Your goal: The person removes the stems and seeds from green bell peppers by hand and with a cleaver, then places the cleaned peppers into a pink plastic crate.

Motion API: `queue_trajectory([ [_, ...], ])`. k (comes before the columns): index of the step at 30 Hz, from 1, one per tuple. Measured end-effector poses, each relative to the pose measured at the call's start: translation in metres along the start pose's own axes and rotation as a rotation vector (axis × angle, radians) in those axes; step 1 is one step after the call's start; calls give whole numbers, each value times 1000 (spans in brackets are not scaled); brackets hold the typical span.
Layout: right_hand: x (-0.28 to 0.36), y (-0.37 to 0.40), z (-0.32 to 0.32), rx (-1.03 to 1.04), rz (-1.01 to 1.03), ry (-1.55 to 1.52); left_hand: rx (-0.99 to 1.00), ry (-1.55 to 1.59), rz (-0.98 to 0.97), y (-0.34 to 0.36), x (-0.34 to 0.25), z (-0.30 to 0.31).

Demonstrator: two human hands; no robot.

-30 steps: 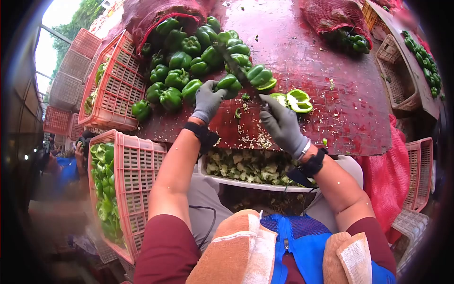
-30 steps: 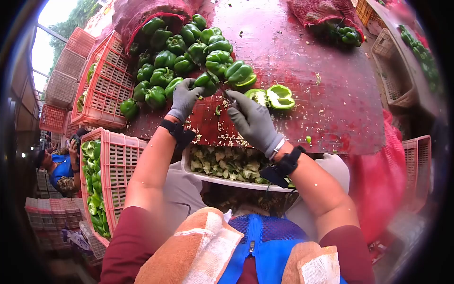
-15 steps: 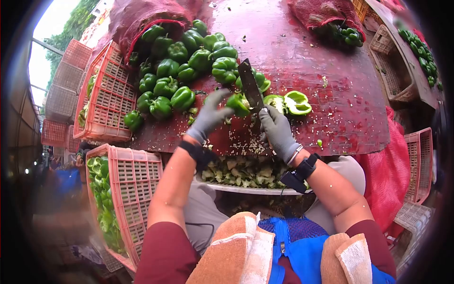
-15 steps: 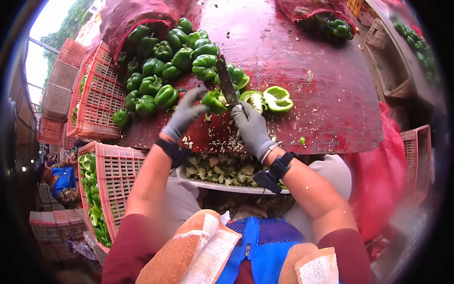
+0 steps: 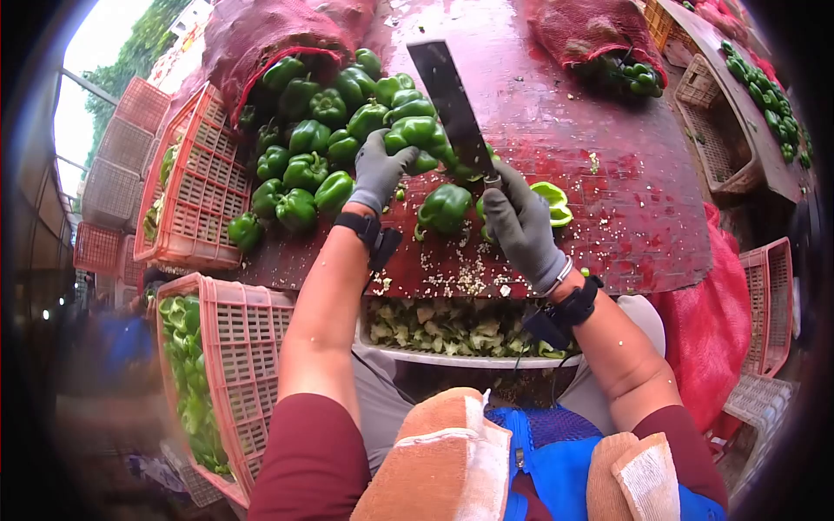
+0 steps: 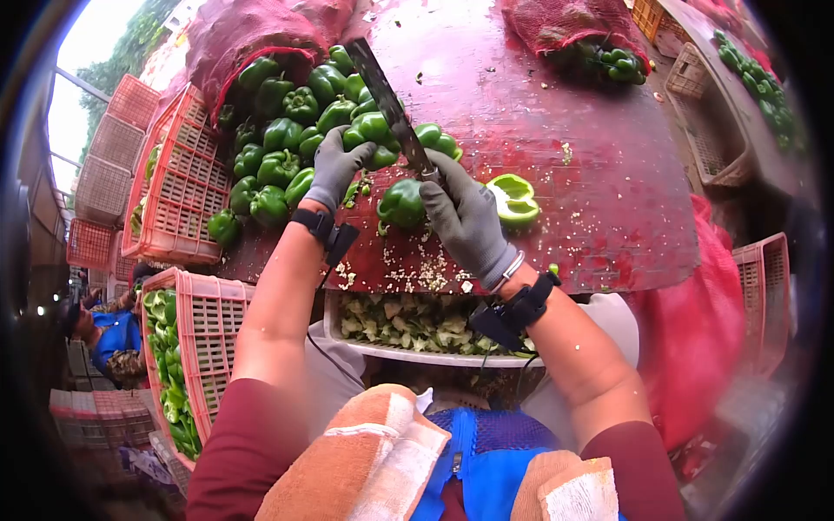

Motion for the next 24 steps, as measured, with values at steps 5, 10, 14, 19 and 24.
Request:
queue_trajectory([
  [5, -52, 1, 0, 58, -156, 369, -51, 5, -170, 46, -45, 17],
  [10, -83, 28, -10, -125, -576, -205, -26, 253, -106, 84, -28, 8],
  [14, -84, 18, -2, -302, -695, -515, -23, 227, -207, 94, -39, 5],
  [19, -71, 10, -1, -245, -616, -409, 22, -164, -286, -4, 8, 7],
  [24, -66, 1, 1, -198, -450, -352, 143, -759, -36, -91, 8, -5],
])
Point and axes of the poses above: each hand's wrist, its own y-axis away from the middle knuckle, its own z-axis out of the back of the hand, x = y × z, the point moved 6 cm from there along -y, towards the middle knuckle, and after that the axes turned 12 degrees about -y, right-handed, at the moved point
